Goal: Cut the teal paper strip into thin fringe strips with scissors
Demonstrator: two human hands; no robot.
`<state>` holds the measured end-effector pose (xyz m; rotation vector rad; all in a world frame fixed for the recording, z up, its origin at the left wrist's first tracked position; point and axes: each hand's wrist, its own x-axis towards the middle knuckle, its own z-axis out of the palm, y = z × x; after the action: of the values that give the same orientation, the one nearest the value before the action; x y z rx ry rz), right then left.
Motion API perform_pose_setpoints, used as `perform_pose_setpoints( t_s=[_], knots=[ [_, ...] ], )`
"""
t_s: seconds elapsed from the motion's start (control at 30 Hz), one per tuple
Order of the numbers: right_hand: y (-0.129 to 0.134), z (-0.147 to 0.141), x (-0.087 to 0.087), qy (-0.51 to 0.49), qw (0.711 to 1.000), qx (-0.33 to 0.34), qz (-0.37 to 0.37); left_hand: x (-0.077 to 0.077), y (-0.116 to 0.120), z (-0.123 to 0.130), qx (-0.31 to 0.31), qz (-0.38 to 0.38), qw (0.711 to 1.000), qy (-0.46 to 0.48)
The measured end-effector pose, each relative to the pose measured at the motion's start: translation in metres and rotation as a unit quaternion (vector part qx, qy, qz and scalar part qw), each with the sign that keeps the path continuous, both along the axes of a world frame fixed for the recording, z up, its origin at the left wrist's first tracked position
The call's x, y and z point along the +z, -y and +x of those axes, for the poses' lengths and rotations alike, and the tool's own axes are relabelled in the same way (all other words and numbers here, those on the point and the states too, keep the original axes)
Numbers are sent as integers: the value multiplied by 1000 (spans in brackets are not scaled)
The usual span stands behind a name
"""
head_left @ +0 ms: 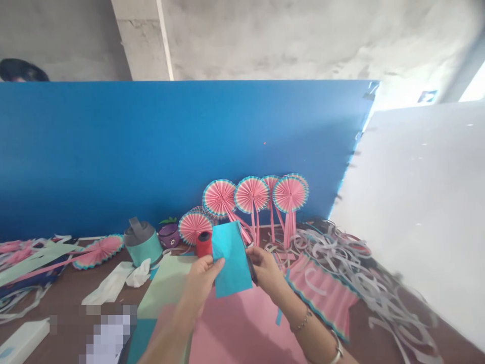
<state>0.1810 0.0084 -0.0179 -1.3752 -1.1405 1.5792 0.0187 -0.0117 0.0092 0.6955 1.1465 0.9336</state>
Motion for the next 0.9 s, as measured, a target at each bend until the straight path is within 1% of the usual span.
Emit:
perform_pose_setpoints(
  t_s=[0.1, 0.17, 0.27, 0.37, 0.47, 0.6, 0.67, 0.73, 0.8, 0.9],
  knots=[
    [1, -1, 0, -25, 1000, -14, -9, 0, 1, 0, -9, 4, 1000, -1],
    [0, -1, -2, -26, 999, -14, -19, -2, 1, -1, -5, 15, 1000, -25],
    [-1, 0, -5, 18, 999, 2, -27, -5, -1, -1, 4, 26, 999, -28],
    [-2, 3, -6, 57, 997, 19, -44, -6, -3, -2, 9, 3, 1000, 10],
    [-3, 5, -8, 72, 996, 27, -54, -6, -5, -3, 15, -8, 1000, 14],
    [-1, 9, -6, 59, 993, 81, -63, -4, -9, -10, 40, 22, 999, -11],
    [0, 10, -2, 43, 990, 119, -69, -3, -11, -16, 74, 35, 996, -35],
    [3, 10, 4, 29, 986, 150, -71, -4, -14, -21, 118, 49, 988, -85],
    [5, 9, 8, 18, 981, 176, -75, -7, -17, -27, 145, 64, 980, -118],
    [8, 7, 6, 20, 973, 217, -78, -11, -21, -32, 153, 80, 978, -113]
  ],
)
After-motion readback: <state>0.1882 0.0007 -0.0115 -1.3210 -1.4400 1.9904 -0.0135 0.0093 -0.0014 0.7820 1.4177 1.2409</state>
